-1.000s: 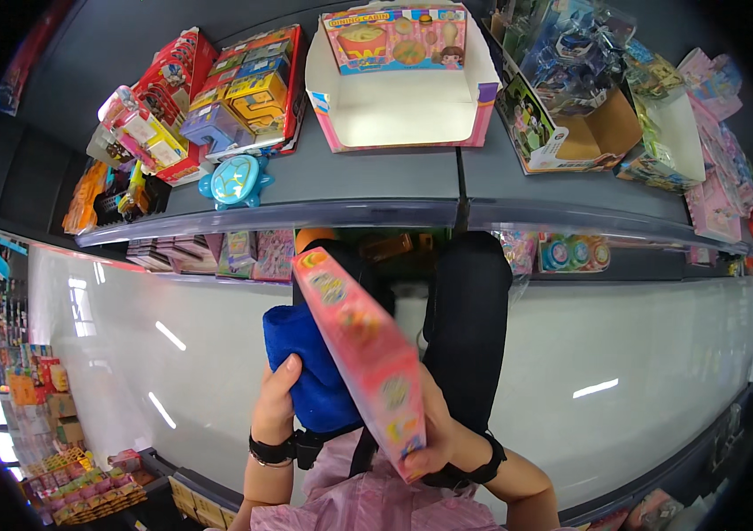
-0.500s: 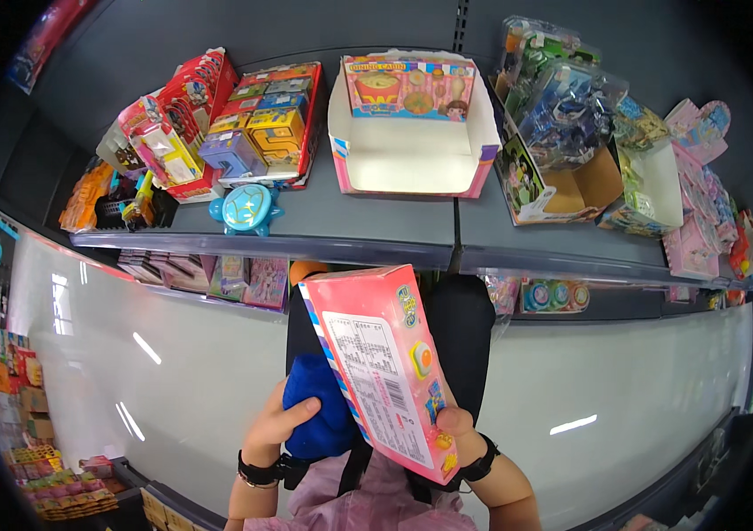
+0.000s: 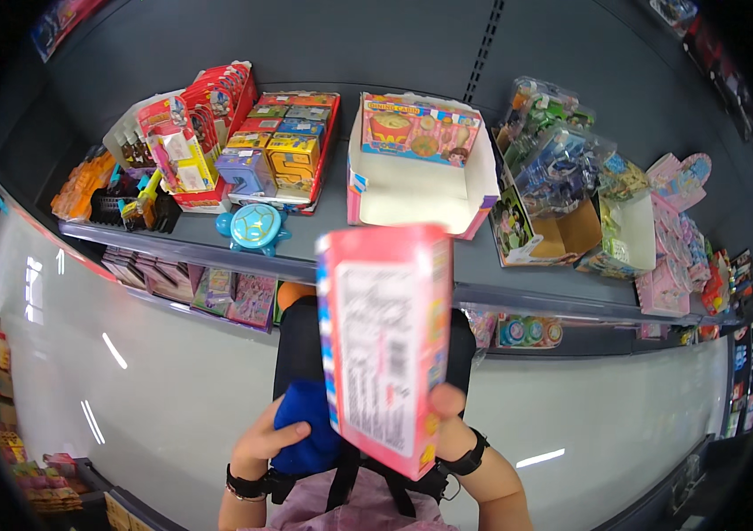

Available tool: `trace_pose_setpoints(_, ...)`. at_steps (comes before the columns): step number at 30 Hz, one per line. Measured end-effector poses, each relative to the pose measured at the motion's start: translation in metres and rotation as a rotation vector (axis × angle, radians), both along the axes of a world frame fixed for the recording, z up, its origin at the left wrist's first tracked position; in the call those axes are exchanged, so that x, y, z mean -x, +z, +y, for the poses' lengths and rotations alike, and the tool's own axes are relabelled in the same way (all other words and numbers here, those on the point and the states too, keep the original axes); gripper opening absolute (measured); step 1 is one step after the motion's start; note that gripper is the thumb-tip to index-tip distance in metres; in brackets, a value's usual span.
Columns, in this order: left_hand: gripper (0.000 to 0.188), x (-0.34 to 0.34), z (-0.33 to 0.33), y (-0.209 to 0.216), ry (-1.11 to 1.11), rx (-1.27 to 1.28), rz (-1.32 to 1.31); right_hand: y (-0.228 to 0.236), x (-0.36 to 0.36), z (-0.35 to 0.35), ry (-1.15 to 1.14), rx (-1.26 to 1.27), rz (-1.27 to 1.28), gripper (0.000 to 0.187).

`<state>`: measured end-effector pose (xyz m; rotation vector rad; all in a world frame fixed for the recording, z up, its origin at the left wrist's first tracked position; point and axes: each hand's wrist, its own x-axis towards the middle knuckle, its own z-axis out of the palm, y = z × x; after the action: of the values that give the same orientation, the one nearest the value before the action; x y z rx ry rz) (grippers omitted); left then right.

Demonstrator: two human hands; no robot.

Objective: Organize and restock various toy boxes on a supermarket shelf.

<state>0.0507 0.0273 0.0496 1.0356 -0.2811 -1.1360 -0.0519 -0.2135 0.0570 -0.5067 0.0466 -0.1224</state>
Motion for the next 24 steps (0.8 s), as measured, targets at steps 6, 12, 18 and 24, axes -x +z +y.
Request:
trace_pose_setpoints(6,0.047,-0.004,0.005,-0.002,-0.101,0.067,-0.185,0.027,-0.053,-0.072,-0.647,0.791,-0.09,0.087)
trace_pose_setpoints(12,0.045,-0.007,0.028,-0.012,0.108,-0.04,-0.213,0.153,-0.175,-0.106,-1.096,2.019,-0.271,0.131)
trace_pose_setpoints(18,0.043,-0.014,0.033,-0.019,0.18,-0.064,-0.247,0.148,-0.228,-0.137,-1.031,2.716,-0.019,0.121)
trace_pose_setpoints(24,0.043,-0.019,0.039,-0.029,0.171,-0.104,-0.275,0.122,-0.245,-0.152,-0.986,2.889,0.142,0.114)
